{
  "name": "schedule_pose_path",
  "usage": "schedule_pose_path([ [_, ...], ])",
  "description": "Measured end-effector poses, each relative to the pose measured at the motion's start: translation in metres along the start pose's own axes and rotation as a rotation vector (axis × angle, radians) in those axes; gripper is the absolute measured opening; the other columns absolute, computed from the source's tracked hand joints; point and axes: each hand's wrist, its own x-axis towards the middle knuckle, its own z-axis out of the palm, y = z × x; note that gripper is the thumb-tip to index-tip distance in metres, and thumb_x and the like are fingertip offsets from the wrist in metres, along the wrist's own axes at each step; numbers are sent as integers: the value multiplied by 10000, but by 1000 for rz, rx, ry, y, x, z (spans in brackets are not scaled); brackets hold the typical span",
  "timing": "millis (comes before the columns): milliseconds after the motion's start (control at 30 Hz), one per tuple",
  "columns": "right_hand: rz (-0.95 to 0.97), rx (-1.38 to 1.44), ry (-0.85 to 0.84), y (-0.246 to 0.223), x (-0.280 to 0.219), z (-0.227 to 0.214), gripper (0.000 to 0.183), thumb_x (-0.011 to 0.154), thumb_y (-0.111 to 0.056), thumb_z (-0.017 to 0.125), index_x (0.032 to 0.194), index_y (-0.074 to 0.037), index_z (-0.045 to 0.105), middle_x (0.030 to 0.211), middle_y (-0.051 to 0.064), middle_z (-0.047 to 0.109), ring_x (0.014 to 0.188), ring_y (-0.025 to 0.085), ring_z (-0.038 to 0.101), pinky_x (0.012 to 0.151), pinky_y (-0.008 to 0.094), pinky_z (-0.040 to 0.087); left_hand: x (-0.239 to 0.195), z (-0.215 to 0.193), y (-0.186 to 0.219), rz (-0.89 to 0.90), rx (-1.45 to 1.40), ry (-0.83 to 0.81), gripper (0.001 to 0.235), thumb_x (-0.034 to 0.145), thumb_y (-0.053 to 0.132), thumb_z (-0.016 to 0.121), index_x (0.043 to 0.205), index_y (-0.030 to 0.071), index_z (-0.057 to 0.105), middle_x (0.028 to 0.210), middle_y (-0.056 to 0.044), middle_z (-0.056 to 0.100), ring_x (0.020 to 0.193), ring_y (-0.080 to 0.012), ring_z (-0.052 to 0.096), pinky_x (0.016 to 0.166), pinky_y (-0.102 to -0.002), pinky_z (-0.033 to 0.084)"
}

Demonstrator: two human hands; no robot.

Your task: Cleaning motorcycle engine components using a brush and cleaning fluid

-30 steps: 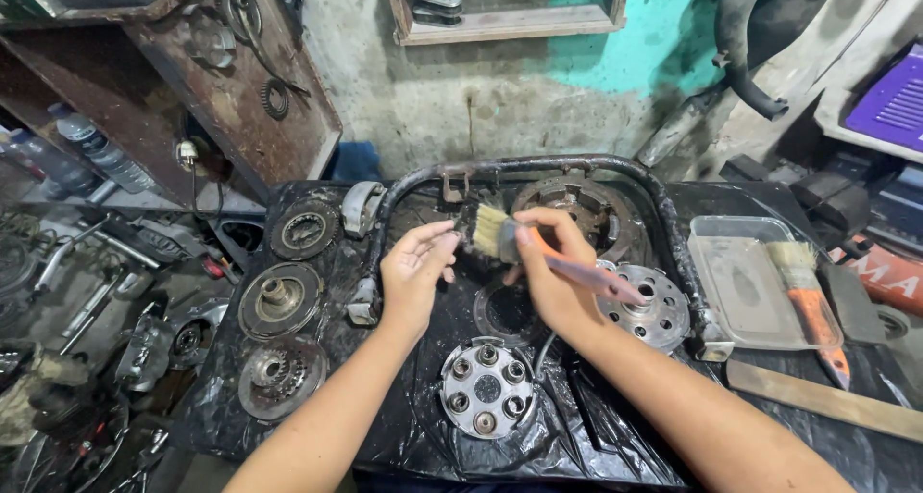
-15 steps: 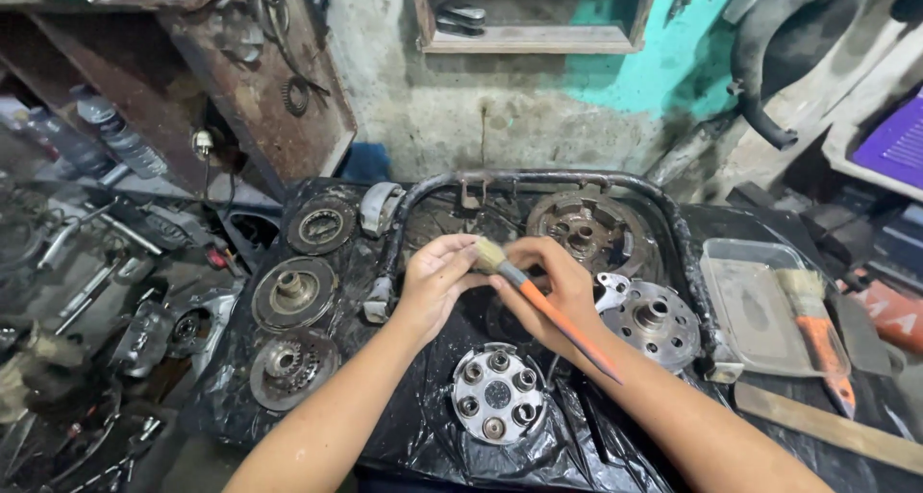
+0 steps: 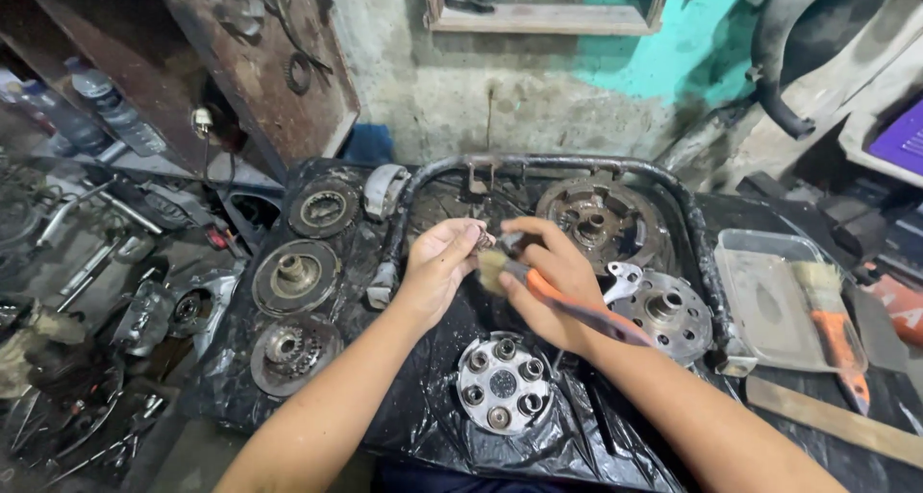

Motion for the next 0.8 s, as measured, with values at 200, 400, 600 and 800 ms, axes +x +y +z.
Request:
schedule_pose_path([
  [200, 14, -70, 218, 4, -5, -7, 266, 1122, -281, 654, 1059, -29, 598, 1483, 244, 502, 1179, 417, 690, 999, 517, 571, 6, -7, -11, 19, 112, -20, 351, 1025, 257, 828, 1252, -5, 775, 1001, -94, 797, 859, -114, 733, 823, -274, 684],
  [400, 52, -2, 81, 6, 0, -5, 251, 1017, -172, 756, 887, -20, 605, 1345, 212, 610, 1122, 419, 681, 1012, 498, 532, -12, 12, 10, 36, 162, -35, 343, 1025, 215, 822, 1280, -12, 785, 989, -144, 813, 837, -151, 757, 765, -288, 691],
  [600, 165, 31, 31, 13, -4, -4, 200, 974, -176, 808, 903, -31, 690, 1314, 198, 687, 1096, 416, 739, 967, 525, 592, -13, 15, 17, 24, 166, -12, 358, 1062, 229, 764, 1348, 12, 779, 1122, -180, 838, 868, -171, 796, 652, -259, 698],
  [800, 104, -41, -204, 25, 7, -34, 187, 979, -224, 816, 963, -58, 732, 1220, 138, 755, 1080, 392, 781, 906, 479, 625, -10, 10, 11, 28, 160, -77, 403, 1041, 139, 783, 1420, 8, 741, 1228, -239, 815, 940, -215, 813, 625, -265, 699],
])
